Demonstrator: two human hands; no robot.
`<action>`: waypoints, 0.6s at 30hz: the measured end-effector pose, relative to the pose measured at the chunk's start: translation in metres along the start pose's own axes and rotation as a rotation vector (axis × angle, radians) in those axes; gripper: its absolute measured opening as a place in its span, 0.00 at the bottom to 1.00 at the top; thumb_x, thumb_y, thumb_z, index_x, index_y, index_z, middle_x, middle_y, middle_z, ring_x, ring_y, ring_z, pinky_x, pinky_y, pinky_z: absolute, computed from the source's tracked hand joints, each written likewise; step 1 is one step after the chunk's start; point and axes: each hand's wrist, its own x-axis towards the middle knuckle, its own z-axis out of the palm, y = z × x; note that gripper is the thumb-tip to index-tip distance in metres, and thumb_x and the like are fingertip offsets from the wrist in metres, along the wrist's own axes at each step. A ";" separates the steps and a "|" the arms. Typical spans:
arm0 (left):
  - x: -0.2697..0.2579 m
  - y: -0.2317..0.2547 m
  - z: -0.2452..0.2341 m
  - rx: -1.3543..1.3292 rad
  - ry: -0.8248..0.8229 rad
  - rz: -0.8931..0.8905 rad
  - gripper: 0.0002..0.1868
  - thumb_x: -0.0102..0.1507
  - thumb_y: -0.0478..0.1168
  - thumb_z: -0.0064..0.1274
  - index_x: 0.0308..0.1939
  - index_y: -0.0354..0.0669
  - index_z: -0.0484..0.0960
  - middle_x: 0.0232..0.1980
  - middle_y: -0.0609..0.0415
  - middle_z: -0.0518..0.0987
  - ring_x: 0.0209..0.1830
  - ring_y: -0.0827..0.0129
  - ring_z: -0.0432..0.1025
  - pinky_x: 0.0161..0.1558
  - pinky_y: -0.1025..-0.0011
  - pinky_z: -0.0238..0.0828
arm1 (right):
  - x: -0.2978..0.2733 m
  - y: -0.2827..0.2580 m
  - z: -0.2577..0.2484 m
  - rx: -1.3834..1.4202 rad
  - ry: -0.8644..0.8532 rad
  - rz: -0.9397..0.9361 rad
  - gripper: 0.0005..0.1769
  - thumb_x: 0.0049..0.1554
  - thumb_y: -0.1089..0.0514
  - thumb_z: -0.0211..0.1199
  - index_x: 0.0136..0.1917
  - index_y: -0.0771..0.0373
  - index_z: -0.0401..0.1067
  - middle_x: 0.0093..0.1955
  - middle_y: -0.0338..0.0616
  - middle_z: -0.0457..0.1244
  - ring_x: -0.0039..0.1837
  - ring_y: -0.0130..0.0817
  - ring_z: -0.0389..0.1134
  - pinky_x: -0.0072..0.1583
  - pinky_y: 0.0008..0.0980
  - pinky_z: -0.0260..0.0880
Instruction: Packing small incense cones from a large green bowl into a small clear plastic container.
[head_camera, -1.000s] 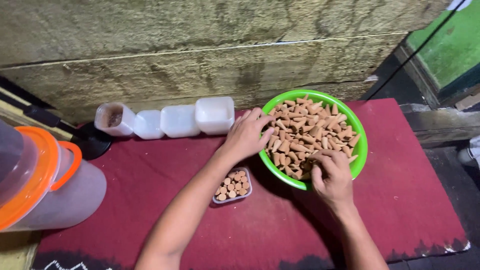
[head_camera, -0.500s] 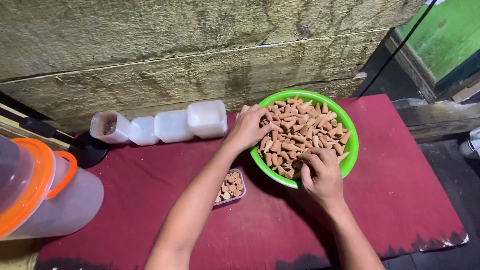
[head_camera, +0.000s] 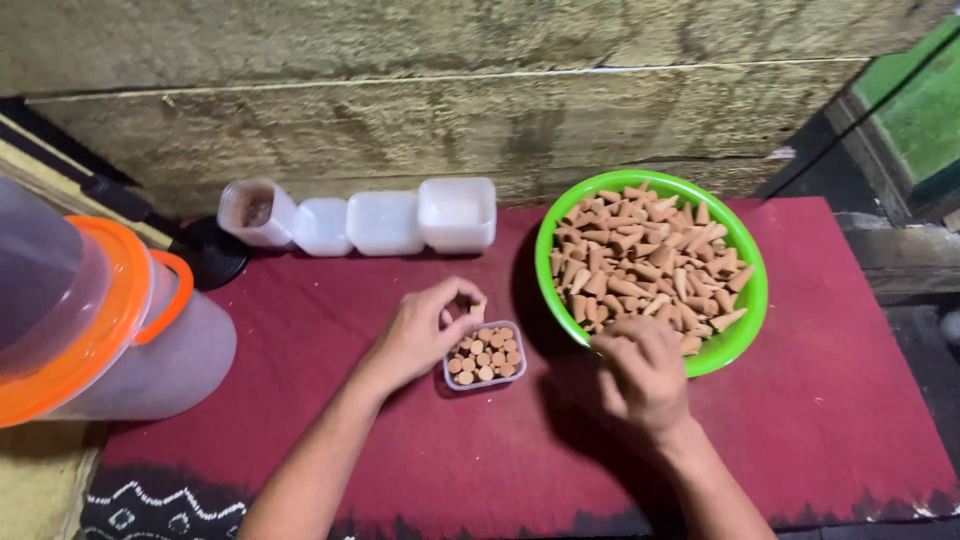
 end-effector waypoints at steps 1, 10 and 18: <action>-0.010 -0.006 0.003 -0.003 0.005 -0.009 0.13 0.61 0.40 0.61 0.50 0.51 0.81 0.44 0.46 0.86 0.35 0.51 0.80 0.34 0.56 0.77 | 0.003 -0.011 0.010 0.006 -0.008 -0.002 0.13 0.49 0.59 0.62 0.48 0.51 0.80 0.48 0.43 0.66 0.51 0.47 0.68 0.57 0.47 0.70; -0.042 -0.025 0.003 -0.029 -0.052 0.078 0.07 0.63 0.35 0.58 0.44 0.44 0.81 0.46 0.46 0.85 0.47 0.47 0.79 0.43 0.57 0.79 | 0.014 -0.047 0.080 0.377 -0.096 -0.013 0.11 0.57 0.60 0.56 0.47 0.56 0.79 0.47 0.44 0.67 0.49 0.47 0.69 0.53 0.44 0.72; -0.050 -0.036 0.002 0.280 -0.086 0.156 0.02 0.63 0.41 0.58 0.39 0.56 0.83 0.57 0.61 0.79 0.55 0.58 0.69 0.46 0.61 0.65 | -0.001 -0.042 0.085 0.377 -0.175 0.074 0.10 0.58 0.60 0.56 0.46 0.57 0.79 0.47 0.44 0.66 0.50 0.48 0.69 0.53 0.43 0.72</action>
